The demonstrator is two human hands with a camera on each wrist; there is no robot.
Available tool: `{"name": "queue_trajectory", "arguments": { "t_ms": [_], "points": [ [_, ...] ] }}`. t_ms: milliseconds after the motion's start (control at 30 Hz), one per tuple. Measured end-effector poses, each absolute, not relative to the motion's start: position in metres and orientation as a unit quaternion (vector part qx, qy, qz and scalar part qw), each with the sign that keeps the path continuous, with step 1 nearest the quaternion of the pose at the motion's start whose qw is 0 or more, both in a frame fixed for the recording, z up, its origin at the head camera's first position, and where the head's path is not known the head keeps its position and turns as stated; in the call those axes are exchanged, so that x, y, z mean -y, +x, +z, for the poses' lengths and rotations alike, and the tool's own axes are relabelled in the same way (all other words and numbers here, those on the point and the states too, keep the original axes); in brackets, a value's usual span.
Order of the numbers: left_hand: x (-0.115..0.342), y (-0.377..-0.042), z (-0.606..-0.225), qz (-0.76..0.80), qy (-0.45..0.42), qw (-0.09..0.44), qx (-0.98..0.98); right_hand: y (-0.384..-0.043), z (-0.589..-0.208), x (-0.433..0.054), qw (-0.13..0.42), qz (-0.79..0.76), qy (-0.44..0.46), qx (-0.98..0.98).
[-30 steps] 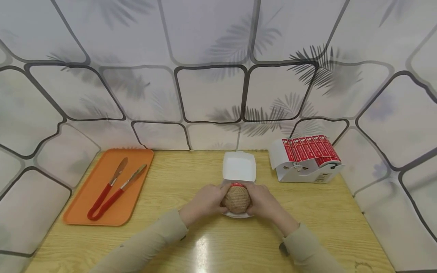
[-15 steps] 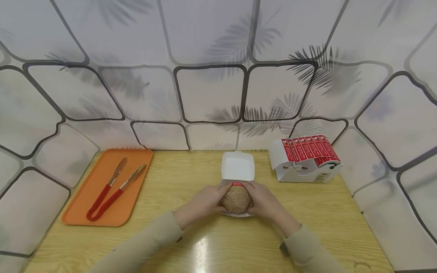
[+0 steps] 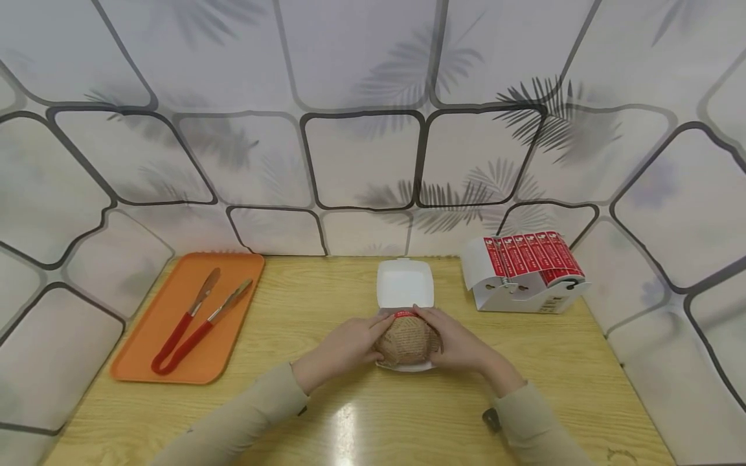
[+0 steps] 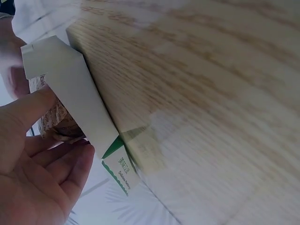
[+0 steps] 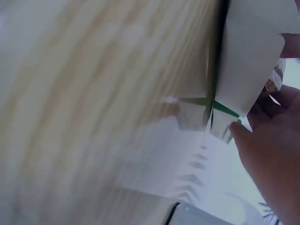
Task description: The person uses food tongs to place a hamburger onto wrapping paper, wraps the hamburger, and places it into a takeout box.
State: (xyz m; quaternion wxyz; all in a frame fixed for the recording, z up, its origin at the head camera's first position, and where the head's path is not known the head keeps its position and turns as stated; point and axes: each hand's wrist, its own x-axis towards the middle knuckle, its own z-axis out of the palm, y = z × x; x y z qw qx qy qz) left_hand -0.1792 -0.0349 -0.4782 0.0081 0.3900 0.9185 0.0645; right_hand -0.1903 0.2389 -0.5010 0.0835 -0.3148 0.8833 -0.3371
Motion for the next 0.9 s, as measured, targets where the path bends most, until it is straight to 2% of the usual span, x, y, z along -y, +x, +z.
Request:
{"name": "queue_trajectory", "arguments": {
  "t_ms": [100,300,467,567,667,900],
  "points": [
    [0.035,-0.179,-0.478,0.064,0.388,0.009,-0.920,-0.190,-0.500,-0.243,0.071,-0.392,-0.308,-0.864],
    [0.037,-0.181,-0.476,0.107,0.373,0.024,-0.921,-0.193,-0.496,-0.246,-0.003,-0.435,-0.267,-0.860],
    [0.043,-0.192,-0.477,0.139,0.375,-0.026,-0.916,-0.198,-0.493,-0.249,-0.038,-0.416,-0.217,-0.883],
    [0.046,-0.200,-0.478,0.151,0.367,-0.065,-0.915,-0.204,-0.494,-0.250,-0.037,-0.411,-0.194,-0.890],
    [0.048,-0.206,-0.480,0.178,0.339,-0.069,-0.921,-0.210,-0.496,-0.250,-0.022,-0.410,-0.165,-0.897],
    [0.047,-0.220,-0.490,0.389,0.177,0.018,-0.904,-0.224,-0.502,-0.245,0.025,-0.417,-0.096,-0.903]
  ]
}}
